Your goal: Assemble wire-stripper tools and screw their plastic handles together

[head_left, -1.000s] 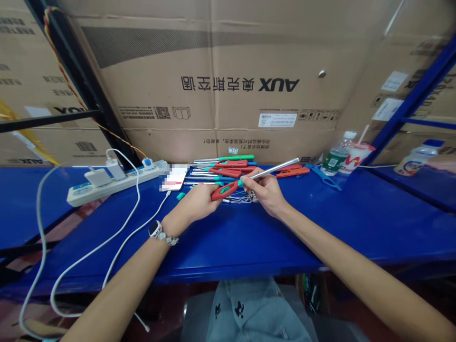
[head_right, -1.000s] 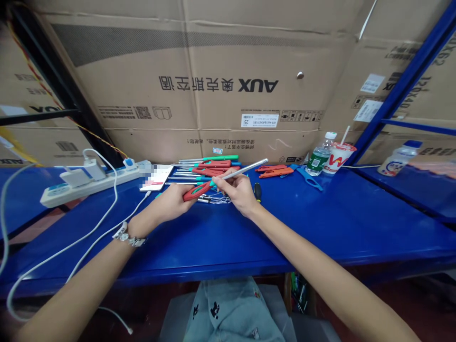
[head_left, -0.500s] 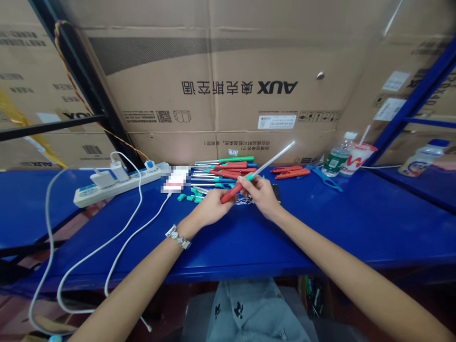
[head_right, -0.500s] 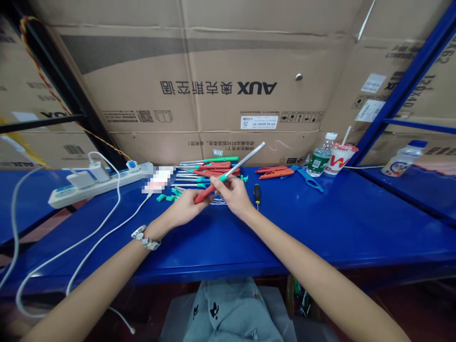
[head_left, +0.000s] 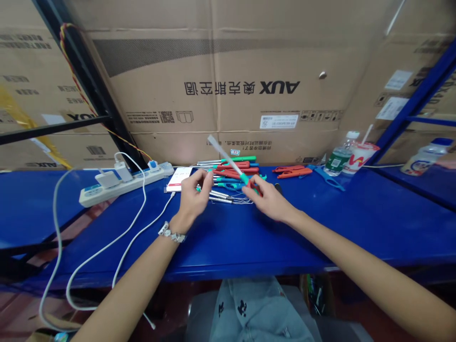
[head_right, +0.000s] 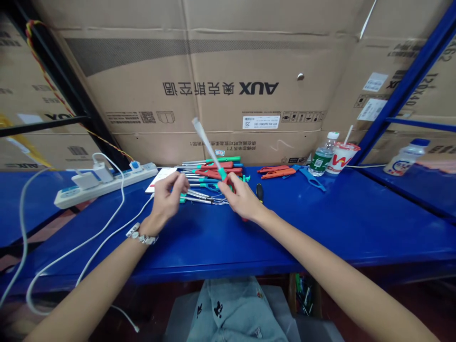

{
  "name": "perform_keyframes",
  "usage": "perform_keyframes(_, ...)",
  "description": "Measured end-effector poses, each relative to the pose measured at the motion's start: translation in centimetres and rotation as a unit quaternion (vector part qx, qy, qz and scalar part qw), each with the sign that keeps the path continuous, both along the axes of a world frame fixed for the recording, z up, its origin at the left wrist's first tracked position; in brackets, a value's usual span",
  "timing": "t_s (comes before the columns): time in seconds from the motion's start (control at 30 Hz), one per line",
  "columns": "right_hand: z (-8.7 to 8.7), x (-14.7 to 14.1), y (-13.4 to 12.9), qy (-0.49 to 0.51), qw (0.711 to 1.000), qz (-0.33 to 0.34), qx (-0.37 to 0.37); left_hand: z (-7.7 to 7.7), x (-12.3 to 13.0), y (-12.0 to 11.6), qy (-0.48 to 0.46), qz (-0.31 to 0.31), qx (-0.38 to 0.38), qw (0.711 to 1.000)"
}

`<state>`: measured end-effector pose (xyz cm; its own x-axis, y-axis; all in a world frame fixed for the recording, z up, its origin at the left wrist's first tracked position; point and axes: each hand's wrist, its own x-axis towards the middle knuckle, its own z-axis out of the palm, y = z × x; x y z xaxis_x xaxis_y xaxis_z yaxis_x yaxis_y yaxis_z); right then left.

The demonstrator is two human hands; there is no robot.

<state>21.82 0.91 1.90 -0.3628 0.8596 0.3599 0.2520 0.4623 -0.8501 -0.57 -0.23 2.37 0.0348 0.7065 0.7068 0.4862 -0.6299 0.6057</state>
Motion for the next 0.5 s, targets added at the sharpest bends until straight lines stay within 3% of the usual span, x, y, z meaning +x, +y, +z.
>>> perform_keyframes(0.1, -0.2, 0.5, -1.0, -0.131, 0.989, -0.031, 0.060, 0.2, 0.0, 0.3, -0.066, -0.014, -0.061, 0.996)
perform_keyframes(0.23, -0.9, 0.1, -1.7, -0.165, 0.982, -0.036, 0.082, 0.1, 0.8, 0.5, -0.096, -0.109, -0.193, 0.970)
perform_keyframes(0.5, -1.9, -1.4, -1.6, -0.163, 0.982, -0.034, 0.087, -0.9, 0.8, 1.2, -0.161, -0.122, -0.235, 0.951)
